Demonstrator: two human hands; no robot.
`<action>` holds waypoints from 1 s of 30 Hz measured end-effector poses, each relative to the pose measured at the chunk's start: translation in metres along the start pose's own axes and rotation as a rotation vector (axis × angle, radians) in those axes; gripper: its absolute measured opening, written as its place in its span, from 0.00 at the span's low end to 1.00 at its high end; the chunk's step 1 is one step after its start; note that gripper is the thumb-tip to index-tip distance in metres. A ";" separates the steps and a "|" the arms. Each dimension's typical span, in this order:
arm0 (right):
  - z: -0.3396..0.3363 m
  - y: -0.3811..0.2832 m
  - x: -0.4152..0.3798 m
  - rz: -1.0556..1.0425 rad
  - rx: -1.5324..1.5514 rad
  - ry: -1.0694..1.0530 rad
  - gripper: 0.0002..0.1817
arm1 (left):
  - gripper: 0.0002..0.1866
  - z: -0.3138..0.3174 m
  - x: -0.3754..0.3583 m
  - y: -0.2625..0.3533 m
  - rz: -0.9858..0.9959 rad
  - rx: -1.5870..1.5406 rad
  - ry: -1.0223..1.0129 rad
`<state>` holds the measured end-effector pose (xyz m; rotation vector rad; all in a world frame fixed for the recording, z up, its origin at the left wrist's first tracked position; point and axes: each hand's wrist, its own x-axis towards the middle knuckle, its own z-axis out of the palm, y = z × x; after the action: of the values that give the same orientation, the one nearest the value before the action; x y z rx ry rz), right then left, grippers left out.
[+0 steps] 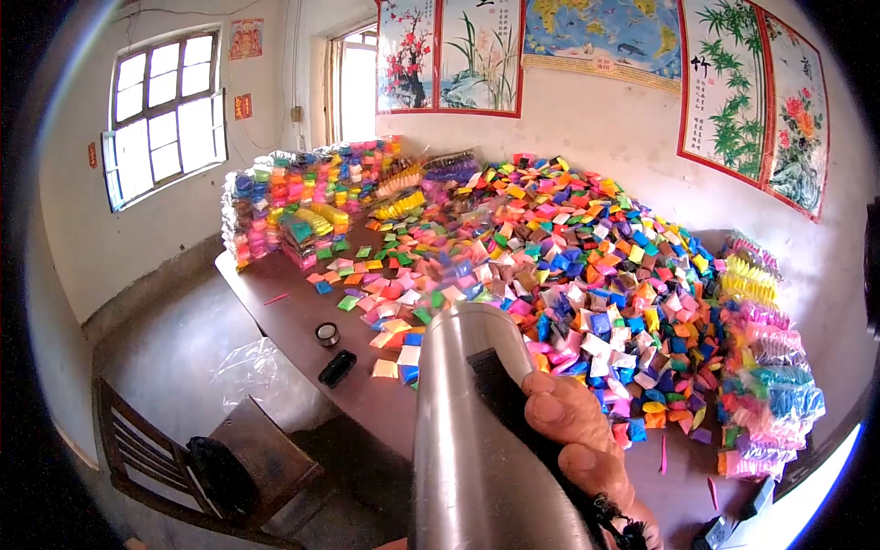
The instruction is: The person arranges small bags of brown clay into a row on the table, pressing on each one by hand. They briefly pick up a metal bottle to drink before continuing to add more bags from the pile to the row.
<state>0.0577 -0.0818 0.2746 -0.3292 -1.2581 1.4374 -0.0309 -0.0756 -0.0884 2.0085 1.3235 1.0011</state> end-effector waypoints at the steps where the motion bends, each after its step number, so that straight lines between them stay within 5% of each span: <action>1: 0.001 0.004 -0.001 -0.154 -0.061 0.001 0.32 | 0.11 0.000 0.000 0.000 0.003 0.000 -0.001; 5: -0.005 0.002 0.002 -0.228 -0.219 -0.057 0.26 | 0.12 -0.001 -0.002 0.000 0.009 0.001 0.005; 7: -0.015 -0.002 0.010 -0.385 -0.380 -0.293 0.24 | 0.12 -0.001 -0.003 0.002 0.011 -0.004 0.008; 11: 0.022 -0.011 -0.003 -0.408 -0.374 -0.202 0.23 | 0.12 0.000 -0.007 0.004 0.021 -0.014 0.016; 13: 0.025 -0.001 0.013 -0.856 -0.516 -0.314 0.21 | 0.12 0.002 -0.012 0.004 0.025 -0.027 0.019; 26: -0.018 0.006 -0.010 -0.727 -0.809 -0.369 0.21 | 0.13 -0.042 -0.114 -0.043 0.076 -0.011 -0.065; 30: -0.026 0.006 -0.013 -0.716 -0.847 -0.380 0.21 | 0.16 -0.088 -0.135 -0.022 -0.299 0.006 0.095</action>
<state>0.0788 -0.0785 0.2535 -0.1258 -2.0059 0.3090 -0.1476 -0.1894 -0.0929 1.7184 1.6207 0.9603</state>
